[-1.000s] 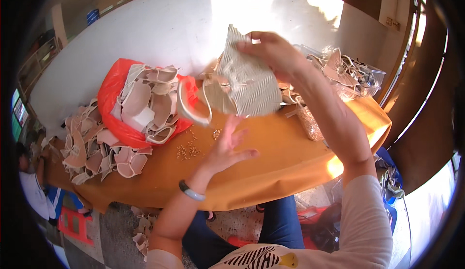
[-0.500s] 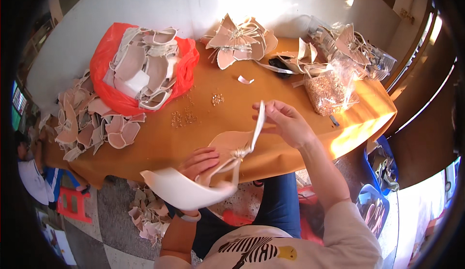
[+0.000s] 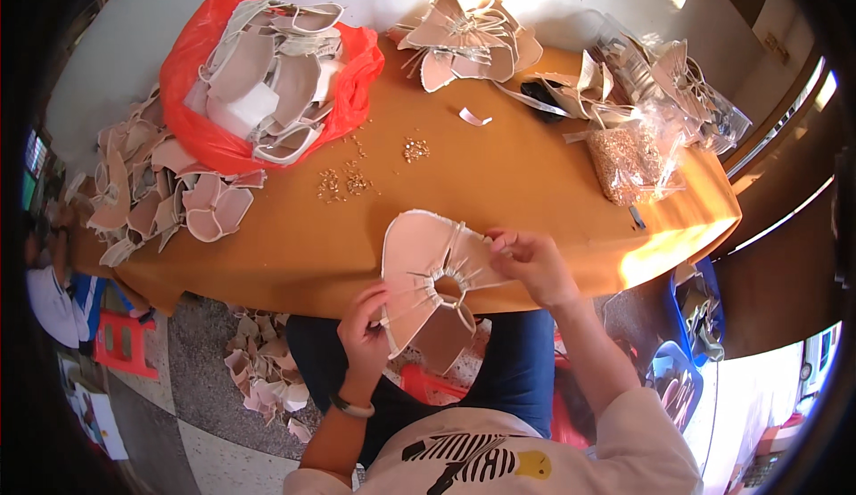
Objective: Inserting small metal eyelets into pre-punched holes in shoe upper components by hand.
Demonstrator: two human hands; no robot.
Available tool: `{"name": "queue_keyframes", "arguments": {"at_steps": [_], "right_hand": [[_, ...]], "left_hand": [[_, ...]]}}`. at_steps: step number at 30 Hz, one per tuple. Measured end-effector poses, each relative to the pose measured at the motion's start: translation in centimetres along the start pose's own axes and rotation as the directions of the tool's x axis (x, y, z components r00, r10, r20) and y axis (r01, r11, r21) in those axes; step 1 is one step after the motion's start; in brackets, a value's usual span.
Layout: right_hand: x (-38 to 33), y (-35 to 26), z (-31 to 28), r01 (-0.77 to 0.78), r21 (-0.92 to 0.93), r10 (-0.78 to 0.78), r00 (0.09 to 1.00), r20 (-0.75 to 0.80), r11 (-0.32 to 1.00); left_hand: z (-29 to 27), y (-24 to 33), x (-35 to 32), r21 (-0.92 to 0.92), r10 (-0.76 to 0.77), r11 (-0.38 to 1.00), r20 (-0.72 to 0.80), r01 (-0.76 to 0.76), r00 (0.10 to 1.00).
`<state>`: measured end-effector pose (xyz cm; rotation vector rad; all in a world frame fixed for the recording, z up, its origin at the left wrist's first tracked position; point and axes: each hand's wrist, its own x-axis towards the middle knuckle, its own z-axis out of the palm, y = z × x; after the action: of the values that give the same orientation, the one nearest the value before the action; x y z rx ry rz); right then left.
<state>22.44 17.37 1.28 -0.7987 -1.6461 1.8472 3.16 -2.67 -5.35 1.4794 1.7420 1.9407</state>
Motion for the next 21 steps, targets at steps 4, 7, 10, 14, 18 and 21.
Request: {"name": "queue_keyframes", "arguments": {"at_steps": [4, 7, 10, 14, 18, 21], "right_hand": [[-0.3, -0.2, 1.0, -0.225, 0.349, 0.173, 0.969, 0.175, 0.91], [0.7, 0.1, 2.2, -0.382, 0.518, 0.235, 0.915, 0.328, 0.765], [1.6, 0.1, 5.5, -0.425, 0.654, 0.203, 0.899, 0.389, 0.627], [2.6, 0.7, 8.4, -0.457, 0.642, 0.229, 0.883, 0.409, 0.616], [4.5, -0.4, 9.3, -0.254, 0.156, 0.184, 0.914, 0.36, 0.955], [7.1, -1.4, 11.3, -0.089, -0.206, 0.156, 0.927, 0.341, 0.975]], "left_hand": [[-0.2, -1.0, -3.2, -0.411, -0.285, 0.869, 0.038, 0.275, 0.958], [-0.3, -1.2, -3.2, -0.485, -0.374, 0.782, 0.136, 0.391, 0.917], [1.0, -3.5, -4.8, -0.995, -0.403, 0.095, 0.003, 0.045, 0.915], [2.0, -4.5, -6.0, -0.663, -0.737, 0.482, 0.046, 0.572, 0.674], [-1.0, -3.6, -4.2, -0.57, -0.576, 0.63, 0.113, 0.528, 0.81], [-1.5, -6.4, -4.4, -0.885, -0.517, 0.251, 0.22, 0.392, 0.827]]}}
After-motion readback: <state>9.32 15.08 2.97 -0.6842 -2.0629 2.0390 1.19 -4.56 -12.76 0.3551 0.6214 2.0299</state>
